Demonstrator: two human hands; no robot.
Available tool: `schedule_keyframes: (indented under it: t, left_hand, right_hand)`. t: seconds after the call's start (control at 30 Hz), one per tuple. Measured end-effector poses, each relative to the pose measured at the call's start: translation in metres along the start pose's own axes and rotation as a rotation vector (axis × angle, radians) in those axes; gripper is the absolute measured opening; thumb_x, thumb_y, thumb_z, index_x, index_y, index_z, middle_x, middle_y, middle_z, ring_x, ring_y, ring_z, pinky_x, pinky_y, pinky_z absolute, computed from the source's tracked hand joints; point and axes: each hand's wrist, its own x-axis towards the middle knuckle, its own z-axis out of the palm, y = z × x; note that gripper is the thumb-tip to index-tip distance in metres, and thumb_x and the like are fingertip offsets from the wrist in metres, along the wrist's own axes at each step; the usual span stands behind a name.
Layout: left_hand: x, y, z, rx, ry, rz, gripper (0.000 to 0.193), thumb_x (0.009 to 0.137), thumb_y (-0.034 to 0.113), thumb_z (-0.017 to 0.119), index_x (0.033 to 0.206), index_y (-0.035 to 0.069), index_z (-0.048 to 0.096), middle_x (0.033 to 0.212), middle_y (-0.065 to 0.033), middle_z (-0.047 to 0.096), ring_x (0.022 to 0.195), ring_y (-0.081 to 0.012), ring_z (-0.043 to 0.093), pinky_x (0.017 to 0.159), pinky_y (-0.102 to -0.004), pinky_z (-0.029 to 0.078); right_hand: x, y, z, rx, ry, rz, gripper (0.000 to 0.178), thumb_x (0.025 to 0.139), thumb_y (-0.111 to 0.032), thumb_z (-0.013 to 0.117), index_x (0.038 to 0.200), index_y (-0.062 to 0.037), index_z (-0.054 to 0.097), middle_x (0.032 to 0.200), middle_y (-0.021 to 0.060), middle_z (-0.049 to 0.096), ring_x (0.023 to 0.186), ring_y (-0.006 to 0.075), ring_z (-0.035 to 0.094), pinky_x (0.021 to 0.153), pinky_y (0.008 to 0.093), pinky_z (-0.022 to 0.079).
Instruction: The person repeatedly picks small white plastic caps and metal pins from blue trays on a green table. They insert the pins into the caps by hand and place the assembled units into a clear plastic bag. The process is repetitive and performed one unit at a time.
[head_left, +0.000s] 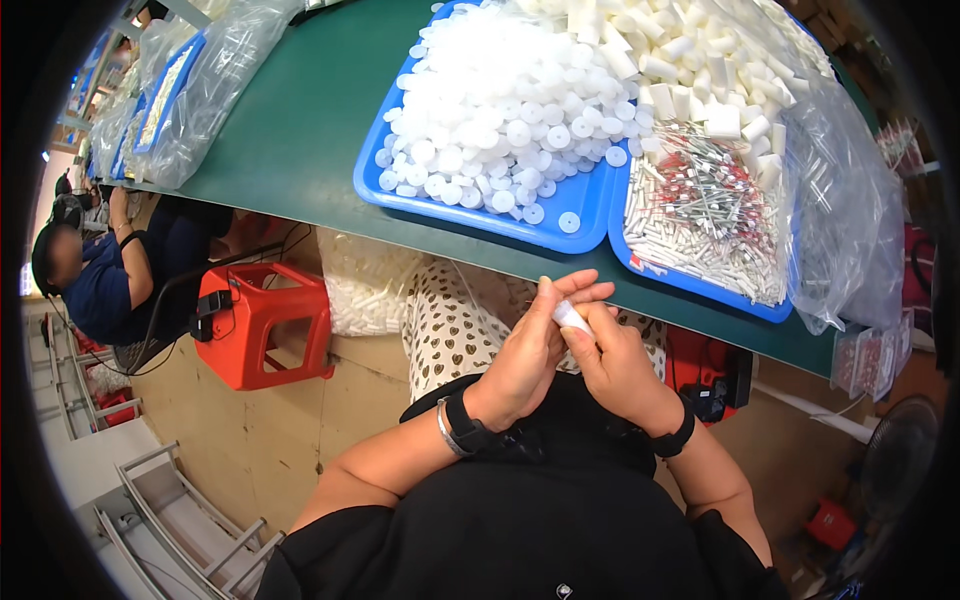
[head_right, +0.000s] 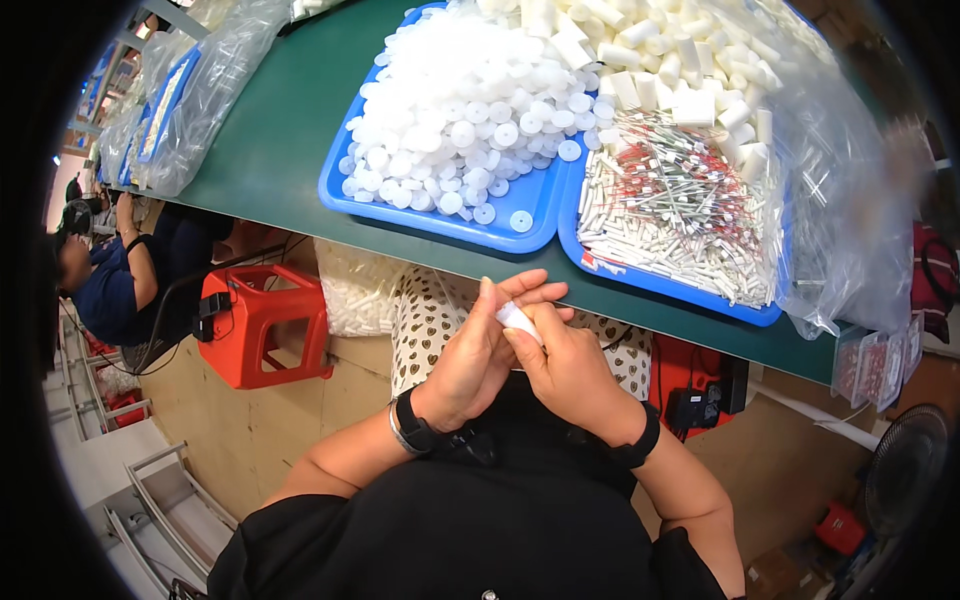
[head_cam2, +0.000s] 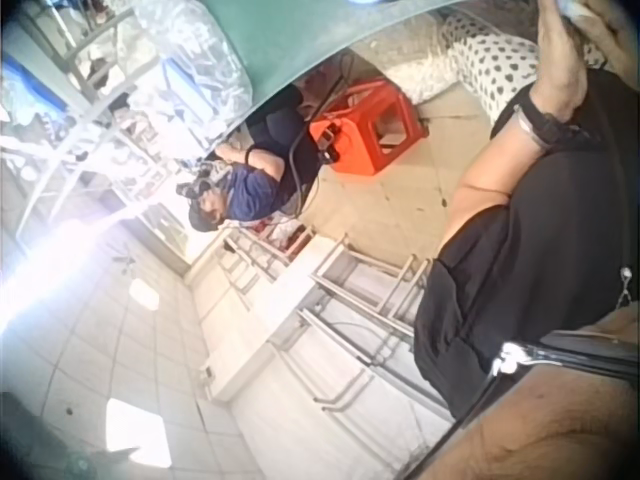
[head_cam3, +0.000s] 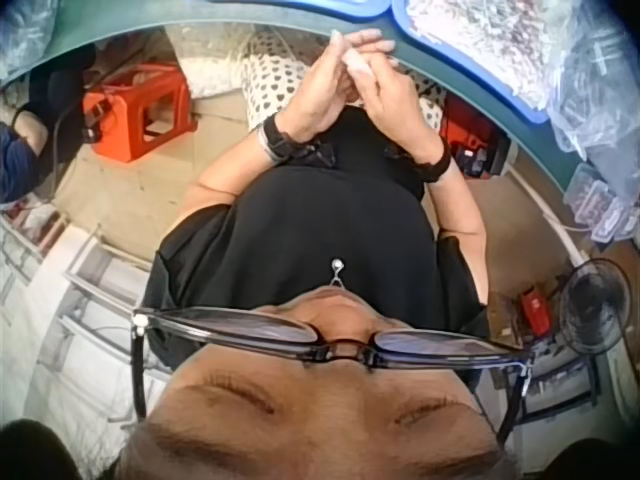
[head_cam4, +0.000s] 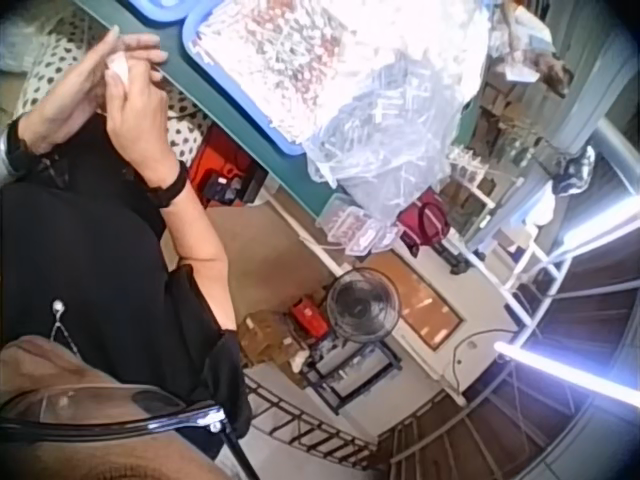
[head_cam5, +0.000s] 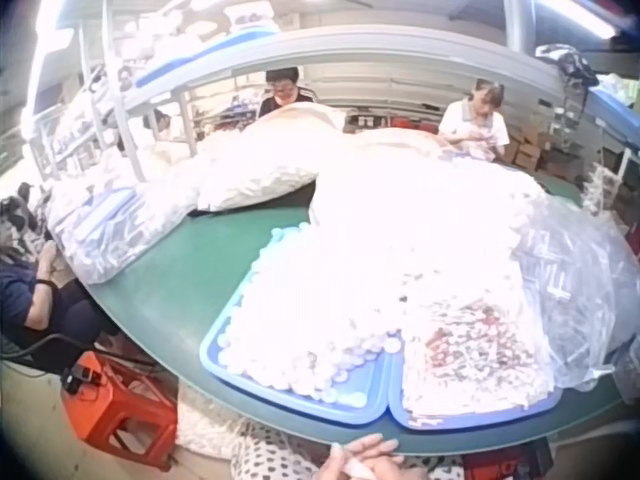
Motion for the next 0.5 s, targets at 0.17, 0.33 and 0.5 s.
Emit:
schedule_keyframes:
  t: [0.17, 0.33, 0.5]
  left_hand:
    - [-0.001, -0.013, -0.012, 0.148, -0.007, 0.069, 0.047, 0.108, 0.035, 0.027, 0.123, -0.001, 0.055, 0.130, -0.0137, 0.057, 0.118, -0.0226, 0.057, 0.102, -0.0371, 0.047]
    - [-0.006, -0.012, -0.039, 0.068, 0.105, -0.323, 0.060, 0.103, 0.053, 0.037, 0.126, 0.000, 0.052, 0.124, -0.0127, 0.059, 0.117, -0.0233, 0.056, 0.106, -0.0395, 0.041]
    - [-0.006, 0.006, -0.066, 0.206, 0.131, -0.482, 0.071, 0.101, 0.054, 0.044, 0.139, -0.005, 0.040, 0.130, -0.0144, 0.055, 0.118, -0.0228, 0.055, 0.104, -0.0388, 0.042]
  right_hand:
    - [-0.004, 0.000, 0.012, -0.244, 0.011, -0.078, 0.028, 0.095, -0.020, 0.059, 0.113, 0.0003, 0.053, 0.069, 0.0188, 0.064, 0.061, 0.0397, 0.064, 0.054, 0.0477, 0.051]
    - [0.002, 0.022, 0.014, -0.330, -0.060, -0.024, 0.039, 0.092, -0.028, 0.065, 0.113, 0.0023, 0.053, 0.069, 0.0177, 0.065, 0.059, 0.0361, 0.065, 0.054, 0.0439, 0.052]
    - [0.004, 0.021, -0.010, -0.537, 0.035, -0.164, 0.039, 0.086, -0.030, 0.072, 0.110, -0.0018, 0.060, 0.078, 0.0141, 0.068, 0.069, 0.0343, 0.067, 0.064, 0.0414, 0.053]
